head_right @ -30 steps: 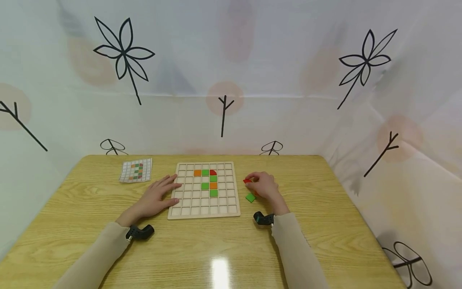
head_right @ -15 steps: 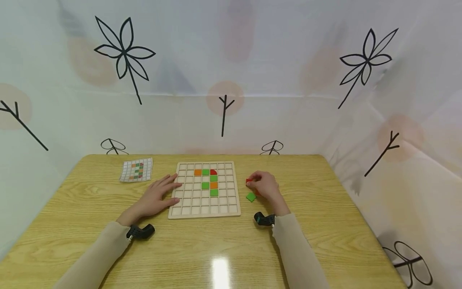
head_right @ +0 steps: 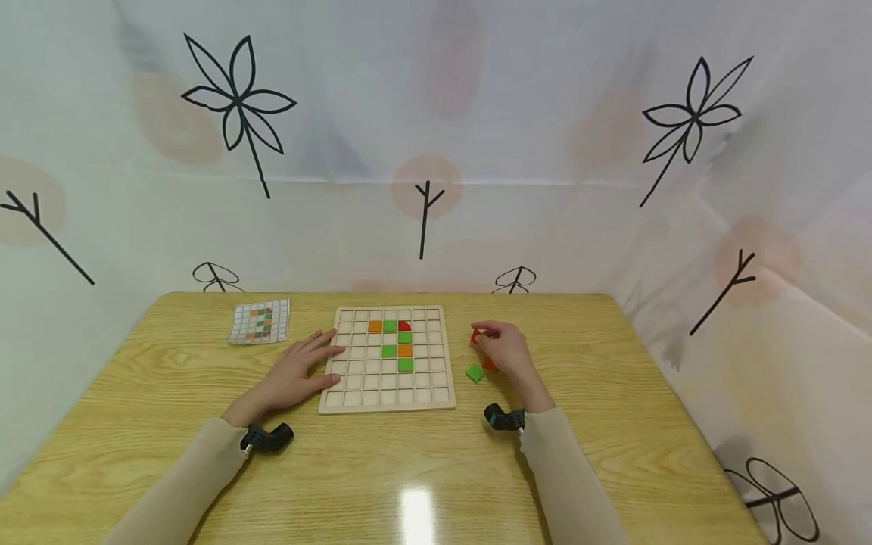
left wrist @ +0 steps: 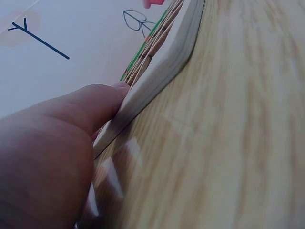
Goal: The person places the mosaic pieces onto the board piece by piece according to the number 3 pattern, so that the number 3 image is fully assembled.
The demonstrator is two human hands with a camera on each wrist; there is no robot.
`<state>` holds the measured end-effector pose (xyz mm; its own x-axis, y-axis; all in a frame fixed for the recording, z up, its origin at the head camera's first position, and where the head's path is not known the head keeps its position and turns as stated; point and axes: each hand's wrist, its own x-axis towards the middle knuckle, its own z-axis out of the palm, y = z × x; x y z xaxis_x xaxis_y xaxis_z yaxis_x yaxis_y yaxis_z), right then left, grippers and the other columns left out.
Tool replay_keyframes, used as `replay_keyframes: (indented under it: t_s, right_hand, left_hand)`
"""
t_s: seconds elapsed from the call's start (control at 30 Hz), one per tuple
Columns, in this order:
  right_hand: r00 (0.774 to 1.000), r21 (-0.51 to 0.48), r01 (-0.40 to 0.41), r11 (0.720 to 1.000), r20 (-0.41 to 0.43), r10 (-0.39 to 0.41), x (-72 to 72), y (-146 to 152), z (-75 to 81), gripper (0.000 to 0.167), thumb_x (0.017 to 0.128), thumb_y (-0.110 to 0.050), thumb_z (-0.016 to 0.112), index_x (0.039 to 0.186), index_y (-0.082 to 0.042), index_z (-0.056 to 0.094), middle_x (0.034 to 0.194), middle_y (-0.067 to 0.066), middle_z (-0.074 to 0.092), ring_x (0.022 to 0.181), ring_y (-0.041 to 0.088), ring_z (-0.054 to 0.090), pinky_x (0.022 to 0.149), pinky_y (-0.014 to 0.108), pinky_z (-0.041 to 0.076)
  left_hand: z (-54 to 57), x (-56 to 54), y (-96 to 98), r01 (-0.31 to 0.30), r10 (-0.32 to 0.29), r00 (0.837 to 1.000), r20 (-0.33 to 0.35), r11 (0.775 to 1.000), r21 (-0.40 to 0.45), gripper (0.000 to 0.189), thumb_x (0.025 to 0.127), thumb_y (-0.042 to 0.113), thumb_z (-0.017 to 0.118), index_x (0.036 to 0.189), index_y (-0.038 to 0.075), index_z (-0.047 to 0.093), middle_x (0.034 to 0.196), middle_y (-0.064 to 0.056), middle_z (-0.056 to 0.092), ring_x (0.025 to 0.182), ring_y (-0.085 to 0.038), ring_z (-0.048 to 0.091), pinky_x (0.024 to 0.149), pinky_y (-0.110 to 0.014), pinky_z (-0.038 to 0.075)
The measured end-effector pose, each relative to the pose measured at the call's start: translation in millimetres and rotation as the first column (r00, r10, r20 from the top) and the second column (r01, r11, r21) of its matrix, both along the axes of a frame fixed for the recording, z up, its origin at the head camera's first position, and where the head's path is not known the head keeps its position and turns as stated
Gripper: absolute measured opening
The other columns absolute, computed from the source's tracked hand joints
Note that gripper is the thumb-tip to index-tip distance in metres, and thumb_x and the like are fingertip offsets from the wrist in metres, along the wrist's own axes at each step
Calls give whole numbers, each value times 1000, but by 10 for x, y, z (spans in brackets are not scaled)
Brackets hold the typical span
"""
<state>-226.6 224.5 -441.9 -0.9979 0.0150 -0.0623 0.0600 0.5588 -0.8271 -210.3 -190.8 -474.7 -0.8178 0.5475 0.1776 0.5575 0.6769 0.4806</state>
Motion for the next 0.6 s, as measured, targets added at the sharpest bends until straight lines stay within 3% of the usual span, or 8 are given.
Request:
replay_keyframes:
  t_s: [0.3, 0.4, 0.6]
  right_hand:
    - [990, -22, -96, 995, -106, 93, 79, -153, 141, 31, 97, -10, 64, 126, 2, 64, 108, 14, 61, 97, 29, 61, 72, 30, 50]
    - [988, -48, -117, 992, -104, 112, 105, -229, 155, 31, 96, -8, 66, 125, 2, 65, 107, 13, 62, 95, 29, 63, 69, 30, 51]
    - [983, -45, -166, 985, -94, 161, 153, -388, 108, 27, 92, -4, 69, 119, 1, 67, 104, 12, 64, 90, 26, 66, 74, 33, 54]
  left_hand:
    - [-3, 10, -16, -4, 4, 1000, 6, 1000, 1, 58, 97, 46, 62, 146, 16, 53, 163, -9, 25, 150, -35, 16, 113, -66, 13]
    - [-2, 7, -17, -6, 6, 1000, 7, 1000, -2, 58, 97, 47, 61, 146, 16, 53, 163, -9, 25, 150, -34, 16, 113, -66, 13]
    - [0, -1, -17, -5, 5, 1000, 9, 1000, -2, 58, 97, 47, 61, 146, 16, 53, 163, -7, 24, 150, -33, 15, 113, -65, 13]
